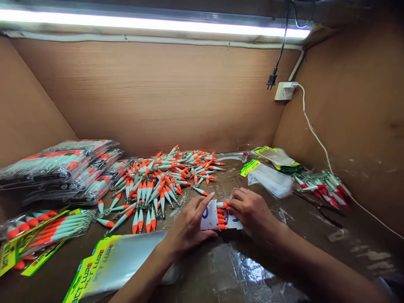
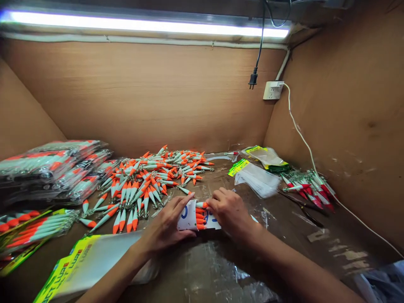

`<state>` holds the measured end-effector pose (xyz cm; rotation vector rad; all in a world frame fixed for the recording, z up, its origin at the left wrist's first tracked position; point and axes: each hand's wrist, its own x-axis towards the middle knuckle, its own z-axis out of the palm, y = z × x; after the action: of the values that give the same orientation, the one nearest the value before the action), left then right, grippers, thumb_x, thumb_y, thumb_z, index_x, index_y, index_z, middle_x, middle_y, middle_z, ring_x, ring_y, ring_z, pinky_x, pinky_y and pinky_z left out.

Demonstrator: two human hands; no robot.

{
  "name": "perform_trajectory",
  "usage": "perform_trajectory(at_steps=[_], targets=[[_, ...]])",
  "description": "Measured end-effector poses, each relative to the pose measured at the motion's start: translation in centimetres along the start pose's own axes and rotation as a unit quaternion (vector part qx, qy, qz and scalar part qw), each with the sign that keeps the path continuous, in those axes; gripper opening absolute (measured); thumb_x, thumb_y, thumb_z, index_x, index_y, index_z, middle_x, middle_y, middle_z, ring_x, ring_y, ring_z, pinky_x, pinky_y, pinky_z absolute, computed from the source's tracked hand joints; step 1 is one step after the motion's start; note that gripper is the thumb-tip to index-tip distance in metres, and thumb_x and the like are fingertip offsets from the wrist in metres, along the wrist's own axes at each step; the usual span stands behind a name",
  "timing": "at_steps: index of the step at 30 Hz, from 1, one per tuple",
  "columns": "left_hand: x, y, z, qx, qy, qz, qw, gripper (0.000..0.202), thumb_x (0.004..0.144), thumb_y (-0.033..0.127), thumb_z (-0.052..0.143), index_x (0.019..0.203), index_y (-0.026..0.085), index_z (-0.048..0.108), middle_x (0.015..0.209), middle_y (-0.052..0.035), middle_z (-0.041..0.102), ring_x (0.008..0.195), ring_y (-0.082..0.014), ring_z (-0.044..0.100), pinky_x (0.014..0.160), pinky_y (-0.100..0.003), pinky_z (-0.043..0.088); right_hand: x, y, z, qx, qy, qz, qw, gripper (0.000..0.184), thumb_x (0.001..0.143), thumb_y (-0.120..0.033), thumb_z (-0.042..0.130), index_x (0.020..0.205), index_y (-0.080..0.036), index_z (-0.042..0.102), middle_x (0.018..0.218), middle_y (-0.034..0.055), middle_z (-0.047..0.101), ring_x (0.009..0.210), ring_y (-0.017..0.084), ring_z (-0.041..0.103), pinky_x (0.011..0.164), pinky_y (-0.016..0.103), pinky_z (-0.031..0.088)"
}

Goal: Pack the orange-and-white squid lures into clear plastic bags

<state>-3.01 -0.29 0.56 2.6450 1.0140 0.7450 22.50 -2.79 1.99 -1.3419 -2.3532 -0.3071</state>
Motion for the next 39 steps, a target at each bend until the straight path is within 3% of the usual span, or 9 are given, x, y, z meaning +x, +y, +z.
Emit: perform_trajectory(at_steps=[5,11,15,20,24,33,39], targets=[[-0.5,-0.3,0.5,-0.009,-0.048,-0.001,0.999,0.095,0.071,0.048,0.082,0.151,0.03,0.033,0.137,-0.0114,0.053,0.119,-0.0301,0.058,0.099,-0.046,0.052,0.1,0.4,1.8,-0.018,-0.02,-0.02,0.999,0.015,0.098,-0.028,0.057,0.092,-0.02,0.069,0.091,0.0061,0.063,0.088,0.021,0.052,0.073,0.031,0.037],[-1.1,-1.5,1.6,0.012,-0.065,0.011,0.998,0.086,0.076,0.057,0.075,0.147,0.025,0.04,0.148,-0.0132,0.047,0.135,-0.0312,0.048,0.11,-0.047,0.044,0.3,0.6,3.7,0.006,-0.068,0.008,0.998,0.016,0.095,-0.032,0.064,0.086,-0.019,0.067,0.09,0.0052,0.064,0.088,0.02,0.054,0.074,0.029,0.038],[-1.3,-1.6,1.6,0.016,-0.084,0.001,0.996,0.088,0.078,0.061,0.072,0.15,0.023,0.038,0.151,-0.0142,0.045,0.139,-0.0308,0.044,0.113,-0.047,0.042,0.5,0.6,3.6,-0.034,-0.09,-0.018,0.995,0.026,0.099,-0.036,0.057,0.083,-0.018,0.067,0.09,0.0068,0.065,0.086,0.02,0.055,0.072,0.029,0.038],[-1.3,-1.7,1.3,0.015,-0.104,0.002,0.995,0.084,0.083,0.06,0.067,0.152,0.023,0.035,0.156,-0.0135,0.038,0.144,-0.0307,0.036,0.116,-0.049,0.037,0.8,1.3,3.1,-0.008,-0.122,0.015,0.992,0.023,0.097,-0.04,0.059,0.09,-0.019,0.067,0.094,0.0055,0.066,0.086,0.019,0.058,0.07,0.028,0.038],[-1.2,-1.7,1.4,0.004,-0.097,-0.002,0.995,0.087,0.08,0.063,0.069,0.151,0.023,0.037,0.153,-0.0139,0.044,0.141,-0.0307,0.042,0.114,-0.048,0.04,0.6,2.3,2.3,0.014,-0.171,-0.011,0.985,0.019,0.097,-0.04,0.059,0.095,-0.022,0.066,0.094,0.0026,0.066,0.083,0.018,0.062,0.066,0.027,0.037],[-1.2,-1.9,1.3,-0.004,-0.07,0.008,0.998,0.084,0.079,0.055,0.073,0.15,0.026,0.039,0.151,-0.0125,0.047,0.137,-0.0305,0.047,0.113,-0.047,0.042,0.3,0.4,3.0,-0.034,-0.136,0.02,0.99,0.025,0.101,-0.04,0.049,0.095,-0.019,0.063,0.095,0.0051,0.065,0.083,0.019,0.063,0.069,0.028,0.04],[-1.0,-1.9,1.0,-0.032,-0.09,0.024,0.995,0.087,0.076,0.057,0.076,0.149,0.029,0.04,0.149,-0.0128,0.049,0.136,-0.0317,0.048,0.111,-0.049,0.043,0.7,2.0,1.7,-0.011,-0.172,-0.022,0.985,0.02,0.099,-0.037,0.054,0.095,-0.02,0.063,0.097,0.0042,0.065,0.077,0.016,0.062,0.062,0.026,0.037]])
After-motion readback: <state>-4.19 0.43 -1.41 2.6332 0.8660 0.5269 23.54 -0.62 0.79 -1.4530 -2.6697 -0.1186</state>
